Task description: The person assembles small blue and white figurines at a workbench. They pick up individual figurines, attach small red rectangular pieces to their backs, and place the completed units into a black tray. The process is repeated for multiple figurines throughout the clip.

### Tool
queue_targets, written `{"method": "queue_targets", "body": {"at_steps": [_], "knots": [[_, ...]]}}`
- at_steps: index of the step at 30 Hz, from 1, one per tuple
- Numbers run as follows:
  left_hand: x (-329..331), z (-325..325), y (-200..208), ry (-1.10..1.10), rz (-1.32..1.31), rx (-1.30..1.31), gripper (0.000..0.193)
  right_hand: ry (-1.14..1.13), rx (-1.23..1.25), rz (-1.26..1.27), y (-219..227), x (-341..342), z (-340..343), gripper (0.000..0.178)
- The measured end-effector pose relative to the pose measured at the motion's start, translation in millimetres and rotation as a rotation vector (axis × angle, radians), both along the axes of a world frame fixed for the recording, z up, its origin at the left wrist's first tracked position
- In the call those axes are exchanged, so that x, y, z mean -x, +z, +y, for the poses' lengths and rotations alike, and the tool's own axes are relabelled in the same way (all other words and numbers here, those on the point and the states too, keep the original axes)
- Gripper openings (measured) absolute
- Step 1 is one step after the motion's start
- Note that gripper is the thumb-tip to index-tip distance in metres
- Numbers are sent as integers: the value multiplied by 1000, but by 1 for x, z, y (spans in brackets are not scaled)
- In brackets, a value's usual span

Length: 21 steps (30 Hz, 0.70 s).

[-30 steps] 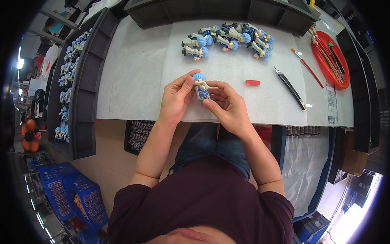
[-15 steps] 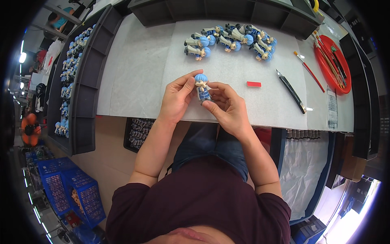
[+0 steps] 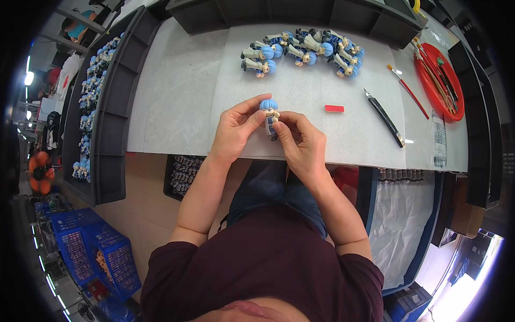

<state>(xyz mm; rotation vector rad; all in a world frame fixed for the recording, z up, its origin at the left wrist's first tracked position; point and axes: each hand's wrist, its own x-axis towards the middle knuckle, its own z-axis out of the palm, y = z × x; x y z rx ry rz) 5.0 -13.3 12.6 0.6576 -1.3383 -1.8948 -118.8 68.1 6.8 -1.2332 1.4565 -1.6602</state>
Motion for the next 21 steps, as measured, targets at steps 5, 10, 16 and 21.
{"method": "queue_targets", "body": {"at_steps": [5, 10, 16, 21], "knots": [[-2, 0, -3, -15, -6, 47, 33, -126, 54, 297, -1, -3, 2, 13], [-2, 1, -3, -10, -23, 63, 33, -187, 79, 360, -2, -6, 3, 9], [0, 3, -6, 11, -8, 100, 34, -219, 108, 391, -3, -5, 3, 8], [1, 6, -8, 24, -28, 132, 34, -204, 99, 371, -4, -4, 4, 8]]}}
